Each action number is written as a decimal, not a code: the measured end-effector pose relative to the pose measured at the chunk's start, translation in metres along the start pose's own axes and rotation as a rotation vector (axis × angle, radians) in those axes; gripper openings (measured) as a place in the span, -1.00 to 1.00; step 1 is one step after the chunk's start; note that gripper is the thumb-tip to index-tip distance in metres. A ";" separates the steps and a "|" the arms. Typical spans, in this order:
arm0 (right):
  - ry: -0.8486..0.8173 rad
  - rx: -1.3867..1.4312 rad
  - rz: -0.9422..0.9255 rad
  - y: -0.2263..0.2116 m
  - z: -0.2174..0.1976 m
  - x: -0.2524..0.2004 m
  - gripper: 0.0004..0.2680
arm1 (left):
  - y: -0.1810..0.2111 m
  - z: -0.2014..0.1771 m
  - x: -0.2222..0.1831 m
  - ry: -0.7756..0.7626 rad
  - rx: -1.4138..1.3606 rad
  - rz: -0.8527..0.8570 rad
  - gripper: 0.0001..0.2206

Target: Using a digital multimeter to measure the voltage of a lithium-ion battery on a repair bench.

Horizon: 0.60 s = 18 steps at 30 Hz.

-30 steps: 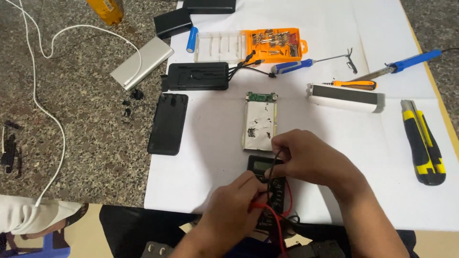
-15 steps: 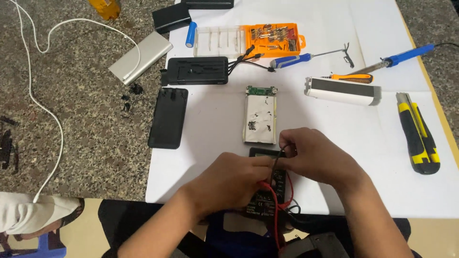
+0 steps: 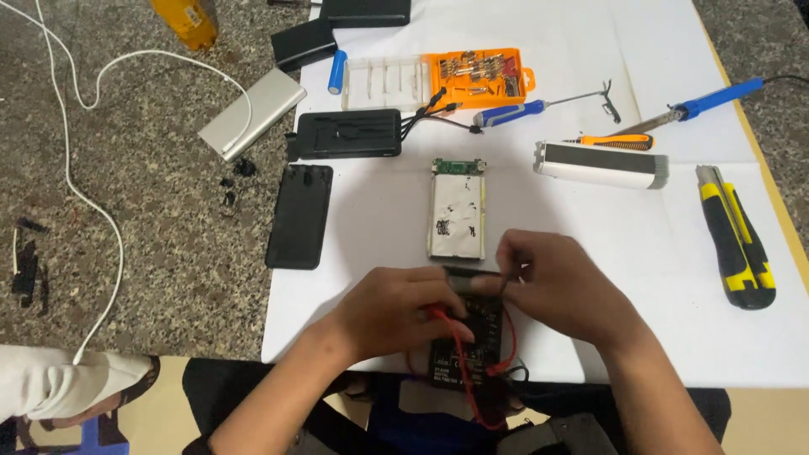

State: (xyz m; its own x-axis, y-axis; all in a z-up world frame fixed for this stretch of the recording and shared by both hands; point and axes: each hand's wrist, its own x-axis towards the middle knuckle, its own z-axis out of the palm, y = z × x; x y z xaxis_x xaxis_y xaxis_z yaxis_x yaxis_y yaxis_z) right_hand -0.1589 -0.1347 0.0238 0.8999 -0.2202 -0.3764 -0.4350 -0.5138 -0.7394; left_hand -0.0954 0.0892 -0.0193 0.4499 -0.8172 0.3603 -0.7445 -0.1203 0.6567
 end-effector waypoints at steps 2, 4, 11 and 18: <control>0.151 0.138 -0.057 0.030 -0.008 0.017 -0.76 | -0.007 -0.004 0.003 0.160 -0.095 -0.016 -0.80; 0.298 0.277 -0.115 0.030 -0.022 0.025 -0.79 | -0.020 -0.012 0.010 0.322 -0.191 -0.033 -0.70; 0.301 1.247 -0.370 -0.022 -0.062 0.054 -0.62 | -0.035 -0.035 0.096 0.587 -1.123 -0.283 -0.58; -0.104 1.462 -0.206 -0.019 -0.023 0.125 -0.56 | -0.079 -0.011 0.130 0.624 -1.444 -0.392 -0.56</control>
State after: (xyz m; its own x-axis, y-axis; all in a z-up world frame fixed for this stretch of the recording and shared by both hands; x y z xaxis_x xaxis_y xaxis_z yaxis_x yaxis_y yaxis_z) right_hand -0.0375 -0.1719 0.0040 0.9695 -0.1572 -0.1883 -0.0040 0.7574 -0.6530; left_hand 0.0274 -0.0011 -0.0171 0.8783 -0.4780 -0.0084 0.3552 0.6409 0.6805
